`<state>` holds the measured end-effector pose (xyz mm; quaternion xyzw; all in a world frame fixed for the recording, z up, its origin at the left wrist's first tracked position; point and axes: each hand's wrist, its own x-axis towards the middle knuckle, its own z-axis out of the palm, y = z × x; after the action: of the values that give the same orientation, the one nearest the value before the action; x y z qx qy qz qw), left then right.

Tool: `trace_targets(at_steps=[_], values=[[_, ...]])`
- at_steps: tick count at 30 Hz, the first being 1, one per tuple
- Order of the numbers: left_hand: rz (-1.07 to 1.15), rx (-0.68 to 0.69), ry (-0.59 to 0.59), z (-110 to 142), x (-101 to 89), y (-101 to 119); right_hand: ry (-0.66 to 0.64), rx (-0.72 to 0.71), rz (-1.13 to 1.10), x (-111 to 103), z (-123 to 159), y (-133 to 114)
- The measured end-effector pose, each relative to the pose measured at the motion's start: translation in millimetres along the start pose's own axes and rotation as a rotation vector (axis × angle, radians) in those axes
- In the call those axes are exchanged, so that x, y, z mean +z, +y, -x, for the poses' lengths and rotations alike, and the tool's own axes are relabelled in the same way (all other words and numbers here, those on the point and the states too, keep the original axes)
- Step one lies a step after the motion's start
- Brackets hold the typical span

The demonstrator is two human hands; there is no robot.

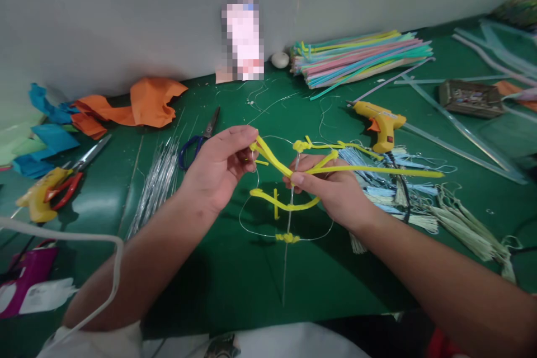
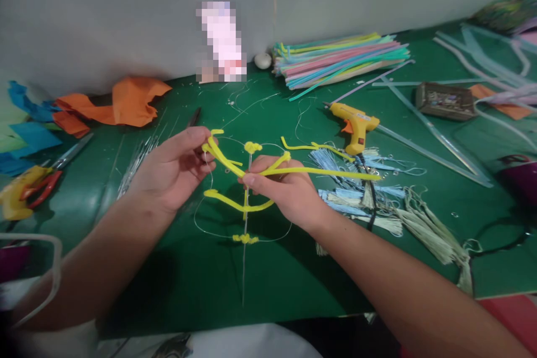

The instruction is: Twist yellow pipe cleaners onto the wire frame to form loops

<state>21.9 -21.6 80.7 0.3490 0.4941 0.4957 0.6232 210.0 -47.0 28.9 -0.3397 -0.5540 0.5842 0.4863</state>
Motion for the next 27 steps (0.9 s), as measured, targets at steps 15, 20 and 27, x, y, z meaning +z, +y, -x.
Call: trace_targets(at_steps=[15,20,27], values=[[0.032,0.155,0.064,4.9,6.6,-6.0,0.025,0.016,0.037,3.4,-0.6,-2.8],[0.099,0.035,0.015,7.1,5.9,-5.4,0.017,0.009,0.048,2.9,-0.4,-3.0],[0.075,0.091,-0.03,7.0,4.7,-4.7,0.016,-0.005,0.066,2.3,-0.6,-3.3]])
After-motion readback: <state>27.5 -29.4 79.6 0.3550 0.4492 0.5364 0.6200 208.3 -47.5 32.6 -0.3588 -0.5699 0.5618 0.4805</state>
